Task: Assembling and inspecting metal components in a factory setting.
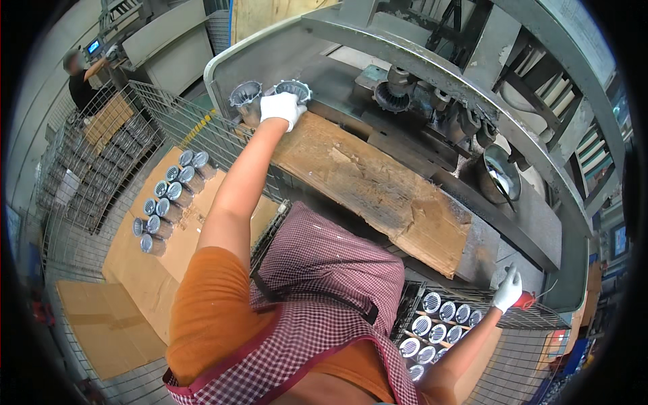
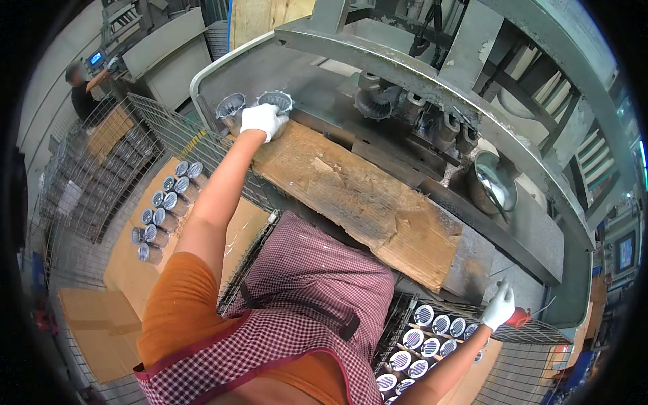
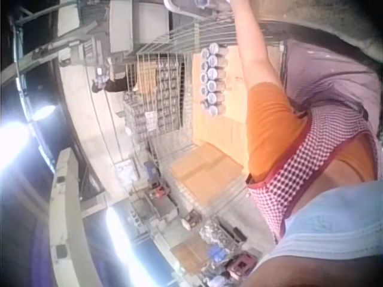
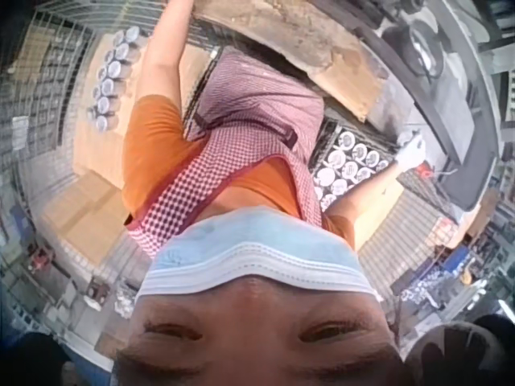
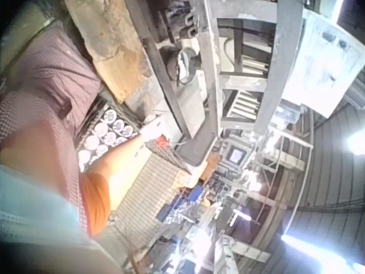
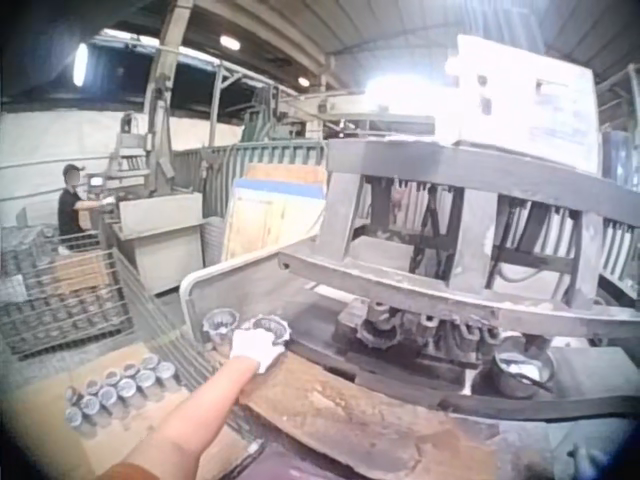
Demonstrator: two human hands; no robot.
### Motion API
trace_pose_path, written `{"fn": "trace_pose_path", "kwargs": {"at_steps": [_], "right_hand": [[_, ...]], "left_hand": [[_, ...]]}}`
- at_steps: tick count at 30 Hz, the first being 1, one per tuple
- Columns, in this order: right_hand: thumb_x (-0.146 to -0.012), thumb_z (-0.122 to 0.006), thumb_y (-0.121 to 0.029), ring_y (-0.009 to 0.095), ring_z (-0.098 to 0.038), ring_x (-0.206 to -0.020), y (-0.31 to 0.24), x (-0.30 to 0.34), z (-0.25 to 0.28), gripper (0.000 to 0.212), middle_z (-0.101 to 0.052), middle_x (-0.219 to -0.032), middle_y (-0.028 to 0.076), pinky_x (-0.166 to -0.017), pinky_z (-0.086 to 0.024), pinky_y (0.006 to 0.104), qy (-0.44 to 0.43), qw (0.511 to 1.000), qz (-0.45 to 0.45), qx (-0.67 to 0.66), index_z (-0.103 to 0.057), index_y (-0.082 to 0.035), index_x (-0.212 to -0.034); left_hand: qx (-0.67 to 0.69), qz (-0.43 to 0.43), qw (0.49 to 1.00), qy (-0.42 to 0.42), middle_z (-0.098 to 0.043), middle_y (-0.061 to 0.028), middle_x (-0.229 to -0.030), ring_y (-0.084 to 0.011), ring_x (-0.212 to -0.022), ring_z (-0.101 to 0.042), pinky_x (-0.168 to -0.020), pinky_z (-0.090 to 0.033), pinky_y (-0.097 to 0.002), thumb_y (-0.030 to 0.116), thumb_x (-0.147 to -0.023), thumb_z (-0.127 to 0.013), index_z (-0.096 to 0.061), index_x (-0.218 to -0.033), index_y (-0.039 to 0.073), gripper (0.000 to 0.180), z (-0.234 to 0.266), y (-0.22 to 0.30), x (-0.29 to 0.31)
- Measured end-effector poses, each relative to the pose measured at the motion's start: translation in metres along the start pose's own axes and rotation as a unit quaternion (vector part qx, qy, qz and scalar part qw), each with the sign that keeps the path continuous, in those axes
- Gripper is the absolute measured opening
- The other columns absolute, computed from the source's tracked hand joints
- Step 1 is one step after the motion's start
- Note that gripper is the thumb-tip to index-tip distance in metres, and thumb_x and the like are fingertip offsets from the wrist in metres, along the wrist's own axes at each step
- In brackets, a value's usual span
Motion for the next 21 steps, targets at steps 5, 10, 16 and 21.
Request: {"fn": "trace_pose_path", "kwargs": {"at_steps": [5,10,16,21], "right_hand": [[-0.094,-0.059,-0.043,0.007,-0.03,-0.048,0.001,0.004,0.002,0.046,-0.037,-0.05,-0.002,-0.047,-0.024,0.0282,0.065,0.996,0.04,-0.043,-0.07,0.0,-0.084],[-0.095,-0.059,-0.037,0.006,-0.033,-0.052,-0.027,0.014,0.007,0.041,-0.049,-0.059,-0.001,-0.047,-0.026,0.0281,0.013,1.0,-0.003,-0.013,-0.07,0.002,-0.088],[-0.095,-0.06,-0.037,0.006,-0.033,-0.054,-0.019,0.01,0.007,0.041,-0.049,-0.06,-0.001,-0.048,-0.027,0.0277,0.023,0.999,0.004,-0.028,-0.071,0.001,-0.088],[-0.095,-0.059,-0.037,0.009,-0.042,-0.059,-0.008,0.006,0.005,0.041,-0.061,-0.069,0.002,-0.054,-0.035,0.0276,0.021,1.0,0.004,-0.021,-0.071,0.003,-0.091]], "left_hand": [[0.067,-0.04,0.996,-0.044,-0.07,-0.0147,-0.094,-0.0322,-0.089,-0.067,-0.079,-0.052,-0.0408,0.049,-0.083,-0.061,-0.072,-0.093,0.011,0.041,-0.003,0.03,0.019],[0.285,-0.095,0.948,-0.109,-0.064,-0.013,-0.121,-0.0312,-0.112,-0.06,-0.095,-0.047,-0.0377,0.048,-0.08,-0.064,-0.06,-0.127,0.017,0.056,0.039,0.086,0.062],[0.139,-0.284,0.931,-0.184,-0.053,-0.007,-0.138,-0.0291,-0.118,-0.057,-0.099,-0.046,-0.0368,0.031,-0.077,-0.067,-0.054,-0.133,0.022,0.059,0.038,0.091,0.06],[0.092,-0.222,0.961,-0.138,-0.067,-0.0107,-0.108,-0.0304,-0.099,-0.065,-0.084,-0.051,-0.0396,0.023,-0.082,-0.062,-0.058,-0.129,0.025,0.047,0.031,0.059,0.04]]}}
Point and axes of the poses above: each hand's wrist, its own x-axis away from the middle knuckle, its own z-axis out of the back of the hand, y = z × x, the point moved 7 cm from there along -x, towards the middle knuckle
